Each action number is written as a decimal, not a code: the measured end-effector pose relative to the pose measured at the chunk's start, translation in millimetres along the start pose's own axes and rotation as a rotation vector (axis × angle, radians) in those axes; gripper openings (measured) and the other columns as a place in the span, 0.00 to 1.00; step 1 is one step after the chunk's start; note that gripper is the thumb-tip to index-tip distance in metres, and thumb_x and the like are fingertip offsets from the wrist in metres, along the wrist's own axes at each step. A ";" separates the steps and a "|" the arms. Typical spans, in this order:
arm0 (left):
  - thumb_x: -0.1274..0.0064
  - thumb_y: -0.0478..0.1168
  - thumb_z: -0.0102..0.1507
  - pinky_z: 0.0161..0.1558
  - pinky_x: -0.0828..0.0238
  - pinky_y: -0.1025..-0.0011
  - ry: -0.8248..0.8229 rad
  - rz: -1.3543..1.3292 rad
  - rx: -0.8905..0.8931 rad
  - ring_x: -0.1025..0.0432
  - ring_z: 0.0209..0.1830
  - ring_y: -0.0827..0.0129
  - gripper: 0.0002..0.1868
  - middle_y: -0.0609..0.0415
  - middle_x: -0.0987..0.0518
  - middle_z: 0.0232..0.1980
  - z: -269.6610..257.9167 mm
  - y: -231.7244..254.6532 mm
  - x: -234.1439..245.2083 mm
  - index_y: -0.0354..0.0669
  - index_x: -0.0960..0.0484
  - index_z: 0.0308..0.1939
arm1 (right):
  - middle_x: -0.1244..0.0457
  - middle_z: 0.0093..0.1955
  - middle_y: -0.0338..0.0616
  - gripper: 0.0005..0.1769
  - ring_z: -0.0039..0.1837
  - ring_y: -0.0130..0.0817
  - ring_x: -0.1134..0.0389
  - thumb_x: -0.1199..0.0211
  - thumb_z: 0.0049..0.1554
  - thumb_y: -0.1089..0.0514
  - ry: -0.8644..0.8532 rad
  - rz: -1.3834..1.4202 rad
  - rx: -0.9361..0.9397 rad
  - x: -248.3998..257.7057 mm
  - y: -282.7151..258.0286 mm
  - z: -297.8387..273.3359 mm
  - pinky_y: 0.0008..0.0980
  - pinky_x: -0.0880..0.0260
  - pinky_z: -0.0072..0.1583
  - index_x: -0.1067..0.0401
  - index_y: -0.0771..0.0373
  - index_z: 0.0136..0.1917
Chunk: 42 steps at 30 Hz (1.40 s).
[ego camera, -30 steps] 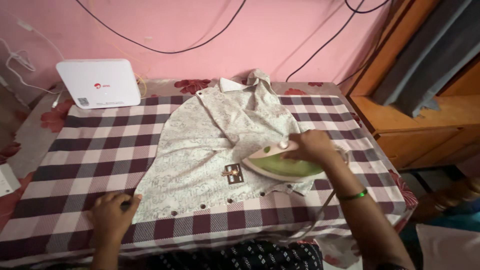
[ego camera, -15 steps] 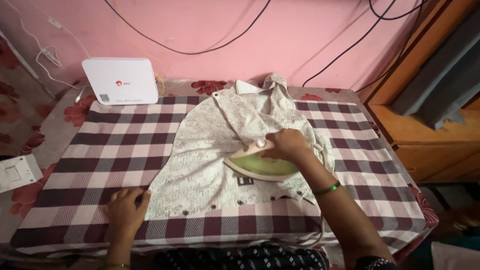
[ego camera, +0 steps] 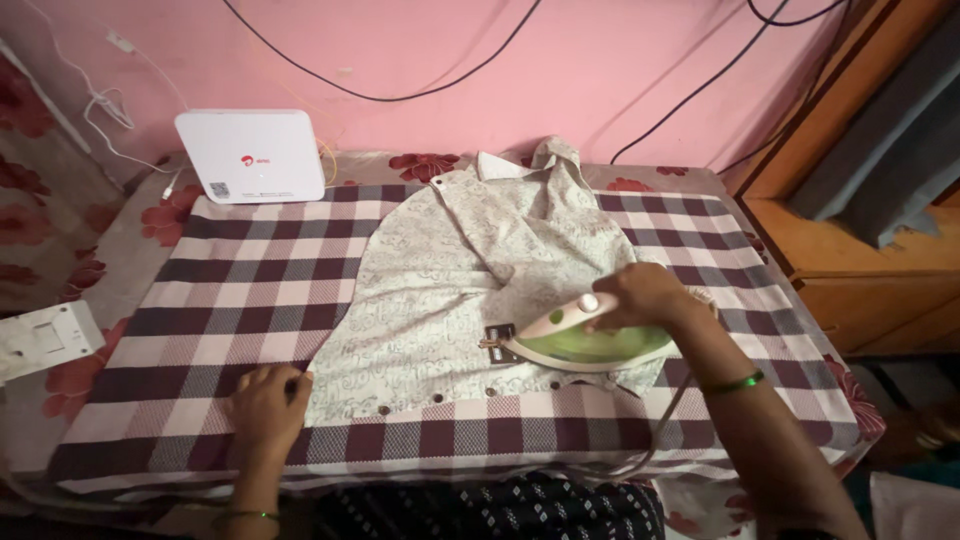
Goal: The person irons a white patterned shirt on a checkered tablecloth. They repeatedly smooth the fabric, move the iron across the front, back, and sleeves, and flip the shirt to iron both sides.
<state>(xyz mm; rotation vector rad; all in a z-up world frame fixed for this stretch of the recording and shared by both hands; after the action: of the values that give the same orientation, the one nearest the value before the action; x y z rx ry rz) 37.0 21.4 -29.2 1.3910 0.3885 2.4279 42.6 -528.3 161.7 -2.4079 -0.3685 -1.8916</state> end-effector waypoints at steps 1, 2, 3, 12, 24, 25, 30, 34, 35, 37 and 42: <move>0.43 0.55 0.63 0.54 0.31 0.53 -0.012 -0.010 0.000 0.27 0.52 0.54 0.13 0.58 0.18 0.45 -0.7 -1.4 -1.5 0.53 0.17 0.36 | 0.28 0.44 0.36 0.33 0.48 0.35 0.27 0.29 0.43 0.23 0.050 0.001 0.024 -2.3 5.2 -1.8 0.39 0.27 0.54 0.21 0.41 0.55; 0.44 0.56 0.64 0.55 0.31 0.54 -0.024 -0.019 0.000 0.27 0.50 0.56 0.14 0.58 0.18 0.45 -1.4 -1.2 -1.7 0.53 0.18 0.36 | 0.28 0.44 0.38 0.36 0.48 0.37 0.27 0.28 0.41 0.23 0.099 0.002 0.048 -4.4 9.5 -4.4 0.40 0.27 0.54 0.22 0.42 0.57; 0.44 0.56 0.65 0.55 0.30 0.56 -0.035 -0.028 -0.002 0.27 0.48 0.57 0.14 0.59 0.18 0.44 1.1 -0.2 0.3 0.53 0.18 0.36 | 0.27 0.44 0.40 0.39 0.47 0.39 0.26 0.26 0.39 0.23 0.150 0.005 0.072 -4.1 12.5 -5.3 0.41 0.27 0.54 0.22 0.44 0.58; 0.43 0.55 0.61 0.56 0.33 0.49 -0.038 0.078 0.063 0.27 0.57 0.56 0.13 0.60 0.17 0.46 2.2 13.5 11.5 0.53 0.17 0.36 | 0.25 0.44 0.37 0.30 0.48 0.37 0.24 0.31 0.43 0.26 -0.040 0.056 -0.113 2.3 15.7 -22.4 0.37 0.24 0.53 0.19 0.38 0.55; 0.45 0.58 0.64 0.61 0.34 0.48 -0.315 0.133 0.021 0.27 0.58 0.55 0.23 0.50 0.20 0.56 78.2 75.0 5.8 0.52 0.21 0.58 | 0.29 0.37 0.50 0.36 0.43 0.48 0.27 0.24 0.39 0.26 0.141 0.014 0.094 8.4 -23.3 -19.9 0.46 0.27 0.49 0.20 0.44 0.56; 0.45 0.60 0.63 0.65 0.42 0.42 -0.348 0.162 -0.055 0.30 0.63 0.54 0.27 0.48 0.22 0.62 86.1 92.2 -1.7 0.50 0.23 0.61 | 0.28 0.38 0.47 0.35 0.42 0.46 0.27 0.24 0.39 0.28 0.171 0.056 0.051 6.5 -17.6 -25.4 0.46 0.27 0.49 0.20 0.43 0.55; 0.42 0.59 0.58 0.64 0.45 0.38 -0.351 0.048 -0.258 0.39 0.70 0.47 0.33 0.43 0.28 0.68 100.4 164.4 -41.9 0.54 0.24 0.65 | 0.26 0.42 0.41 0.32 0.42 0.40 0.23 0.32 0.47 0.27 0.171 0.073 -0.350 -16.5 33.5 -57.5 0.39 0.23 0.47 0.23 0.40 0.60; 0.44 0.50 0.63 0.65 0.43 0.45 -0.278 0.073 -0.184 0.33 0.64 0.59 0.12 0.54 0.22 0.55 90.8 174.9 -60.5 0.54 0.19 0.48 | 0.27 0.46 0.52 0.36 0.44 0.46 0.25 0.26 0.46 0.33 0.652 0.185 -0.577 -45.5 106.4 -102.5 0.44 0.25 0.48 0.23 0.52 0.62; 0.44 0.48 0.63 0.64 0.42 0.47 -0.249 0.072 -0.200 0.31 0.61 0.59 0.10 0.55 0.21 0.53 89.7 171.5 -63.5 0.54 0.19 0.46 | 0.28 0.45 0.55 0.35 0.45 0.47 0.26 0.25 0.48 0.37 0.705 0.181 -0.654 -54.0 126.0 -109.8 0.44 0.25 0.49 0.23 0.55 0.64; 0.46 0.45 0.66 0.63 0.39 0.51 -0.178 0.091 -0.208 0.29 0.58 0.58 0.06 0.55 0.20 0.50 90.4 163.8 -72.8 0.53 0.18 0.45 | 0.29 0.46 0.55 0.31 0.47 0.43 0.27 0.25 0.55 0.43 0.920 0.382 -0.651 -76.9 151.9 -111.7 0.40 0.27 0.49 0.24 0.61 0.66; 0.47 0.40 0.65 0.62 0.37 0.54 0.113 0.200 -0.204 0.25 0.54 0.58 0.08 0.54 0.18 0.49 104.3 122.7 -73.6 0.50 0.17 0.47 | 0.34 0.50 0.44 0.23 0.47 0.32 0.33 0.30 0.65 0.57 1.382 1.196 -0.430 -141.0 188.2 -91.4 0.30 0.32 0.47 0.31 0.71 0.68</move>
<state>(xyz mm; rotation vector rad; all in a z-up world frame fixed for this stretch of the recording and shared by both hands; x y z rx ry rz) 146.1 -112.0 11.4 1.2620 0.0240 2.6278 -33.6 -749.7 67.5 -0.4436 1.2495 -2.2579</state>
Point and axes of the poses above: each hand's wrist, its own z-axis towards the middle knuckle, its own x-axis out of the back of the hand, y = z × x, the point moved 2 cm from there along z, towards the middle knuckle
